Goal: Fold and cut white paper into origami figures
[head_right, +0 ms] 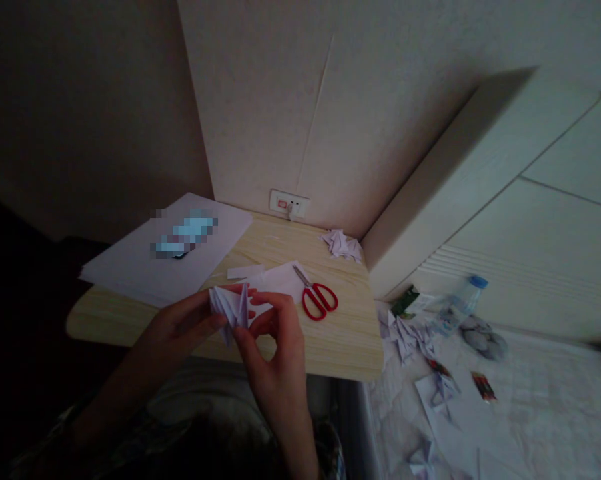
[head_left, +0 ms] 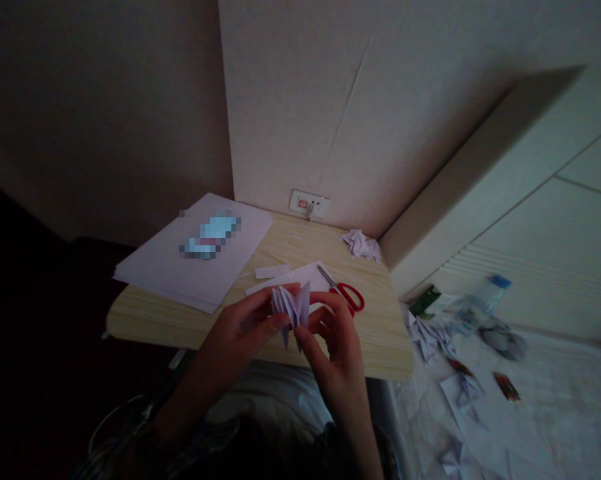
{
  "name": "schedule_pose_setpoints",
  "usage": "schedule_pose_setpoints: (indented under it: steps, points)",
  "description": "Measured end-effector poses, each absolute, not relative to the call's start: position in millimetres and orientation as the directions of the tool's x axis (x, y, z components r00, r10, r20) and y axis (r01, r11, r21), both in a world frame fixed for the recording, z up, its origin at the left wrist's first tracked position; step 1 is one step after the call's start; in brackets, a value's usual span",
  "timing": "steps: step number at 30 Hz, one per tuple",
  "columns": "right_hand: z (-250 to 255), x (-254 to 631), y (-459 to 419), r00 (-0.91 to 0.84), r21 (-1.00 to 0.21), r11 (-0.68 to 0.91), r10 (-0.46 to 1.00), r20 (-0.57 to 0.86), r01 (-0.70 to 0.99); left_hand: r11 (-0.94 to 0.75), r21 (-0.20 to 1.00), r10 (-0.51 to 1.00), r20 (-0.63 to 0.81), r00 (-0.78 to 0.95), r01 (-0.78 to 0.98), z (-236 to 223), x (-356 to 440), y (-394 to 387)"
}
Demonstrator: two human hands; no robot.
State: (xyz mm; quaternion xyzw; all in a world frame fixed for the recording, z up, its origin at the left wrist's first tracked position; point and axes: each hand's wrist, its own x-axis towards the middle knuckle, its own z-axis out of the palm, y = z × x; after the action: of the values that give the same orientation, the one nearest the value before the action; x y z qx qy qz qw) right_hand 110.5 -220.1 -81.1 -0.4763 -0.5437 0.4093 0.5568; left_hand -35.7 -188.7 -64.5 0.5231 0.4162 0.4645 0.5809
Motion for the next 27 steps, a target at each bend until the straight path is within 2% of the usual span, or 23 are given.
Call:
schedule_pose_setpoints:
  steps: [6,12,15,18,21,24,27]
  points:
    - [-81.5,111.5,-218.7,0.052,-0.947,0.284,0.954,0.295,0.148,0.075,0.985,0.963,-0.031,0.269,-0.155,-69.3,-36.2,-190.8]
    - [-78.9,110.9,-217.6,0.002,-0.840,0.424,0.892,0.451,0.339,-0.121,0.985,0.979,0.138,0.149,-0.120,-72.0,-36.3,-190.9]
    - [-78.0,109.8,-218.0,-0.029,-0.788,0.466,0.867,0.498,0.402,-0.122,0.981,0.980,0.143,0.137,-0.152,-73.0,-35.7,-190.6]
    - [-77.3,110.2,-218.5,-0.038,-0.771,0.474,0.861,0.508,0.427,-0.037,0.978,0.992,0.062,0.113,-0.203,-70.4,-34.7,-190.2]
    - [-76.9,112.2,-217.8,0.034,-0.796,0.443,0.866,0.500,0.411,0.029,0.979,0.999,-0.020,0.050,-0.203,-66.2,-34.0,-189.4]
    - [-77.5,113.9,-215.6,0.128,-0.849,0.381,0.883,0.451,0.365,0.007,0.990,0.997,0.003,0.075,-0.142,-64.5,-33.8,-188.0]
    - [-78.2,114.4,-213.7,0.139,-0.884,0.345,0.905,0.402,0.315,-0.017,0.996,0.989,0.030,0.146,-0.091,-65.3,-33.4,-186.7]
